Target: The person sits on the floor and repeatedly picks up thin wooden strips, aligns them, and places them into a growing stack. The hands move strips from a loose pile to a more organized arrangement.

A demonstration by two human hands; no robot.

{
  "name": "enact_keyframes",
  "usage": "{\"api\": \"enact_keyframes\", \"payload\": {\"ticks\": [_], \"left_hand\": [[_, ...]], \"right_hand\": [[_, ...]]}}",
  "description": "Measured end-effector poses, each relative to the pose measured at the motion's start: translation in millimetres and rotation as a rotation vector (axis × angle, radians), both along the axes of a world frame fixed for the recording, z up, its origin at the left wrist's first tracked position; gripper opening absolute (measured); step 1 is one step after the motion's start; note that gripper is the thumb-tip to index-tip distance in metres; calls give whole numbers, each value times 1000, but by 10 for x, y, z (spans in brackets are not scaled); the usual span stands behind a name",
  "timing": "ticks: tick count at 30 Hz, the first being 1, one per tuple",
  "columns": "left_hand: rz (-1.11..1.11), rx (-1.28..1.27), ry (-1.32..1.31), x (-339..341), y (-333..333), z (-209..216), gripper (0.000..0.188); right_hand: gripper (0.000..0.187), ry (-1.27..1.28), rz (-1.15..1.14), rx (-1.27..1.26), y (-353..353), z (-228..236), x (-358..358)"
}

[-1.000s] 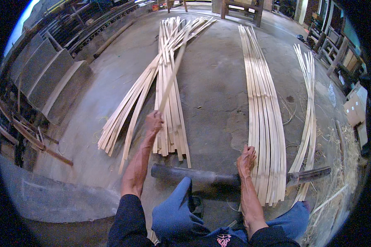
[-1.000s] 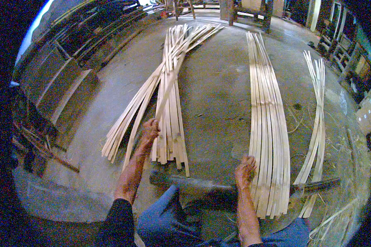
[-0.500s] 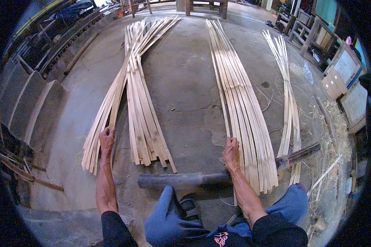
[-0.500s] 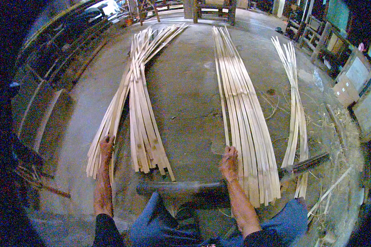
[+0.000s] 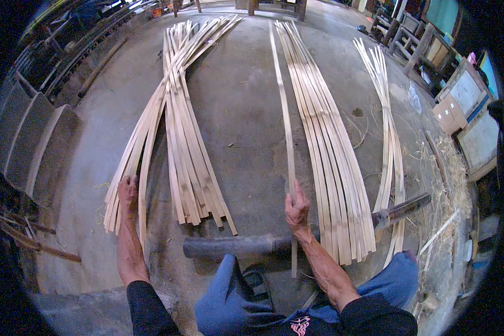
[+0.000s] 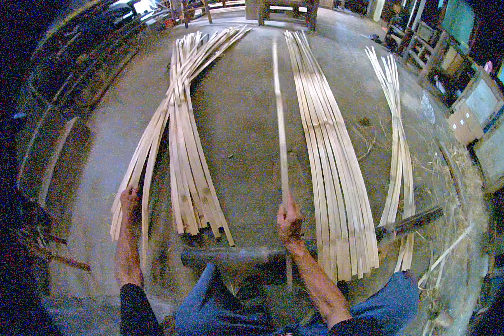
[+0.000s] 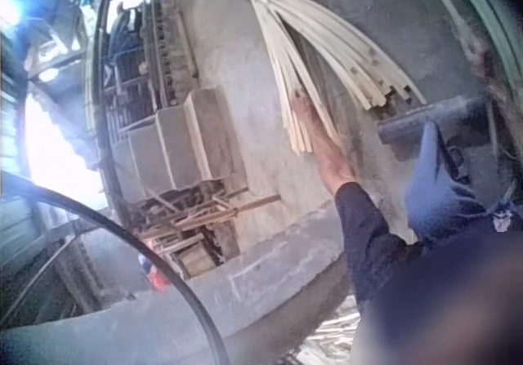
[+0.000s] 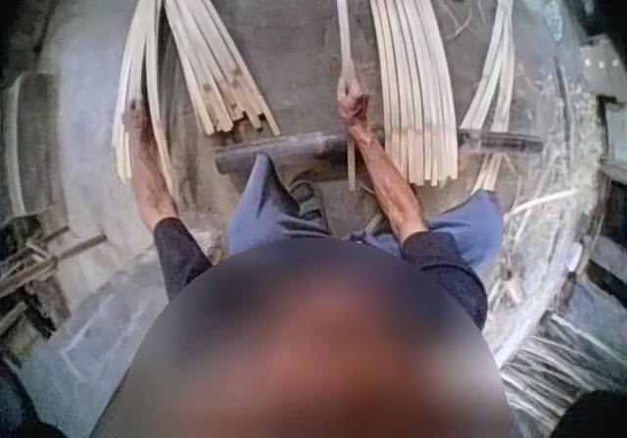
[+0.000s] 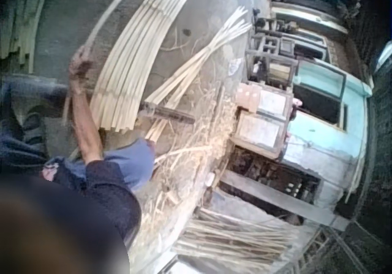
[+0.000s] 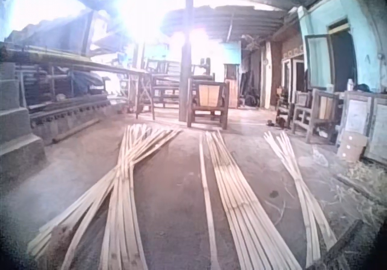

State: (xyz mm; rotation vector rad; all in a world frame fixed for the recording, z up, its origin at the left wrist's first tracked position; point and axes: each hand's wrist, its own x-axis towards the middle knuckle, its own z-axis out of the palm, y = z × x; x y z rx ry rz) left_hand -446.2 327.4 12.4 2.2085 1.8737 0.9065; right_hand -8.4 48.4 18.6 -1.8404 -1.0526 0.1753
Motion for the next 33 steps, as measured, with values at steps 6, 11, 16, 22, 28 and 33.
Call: {"api": "enact_keyframes", "payload": {"ticks": [6,11,16,22,28,33], "left_hand": [[55,-42,429,-632,156,-433,32],[68,-3,510,-991,206,-901,38],[20,229,572,-1143,329,-909,44],[406,-111,389,-338,-17,-257,55],[-271,125,-328,1509,-1189,197,29],[-905,-790,-542,3152,-2489,-51,36]], "right_hand": [[46,-58,150,225,503,74,-367],[46,339,359,-52,1187,4,-849],[44,594,579,-34,1796,-85,-1312],[45,250,575,4,1929,-341,-1546],[40,-25,280,-12,979,-534,-571],[28,-509,-378,-493,-129,-230,911]]}}
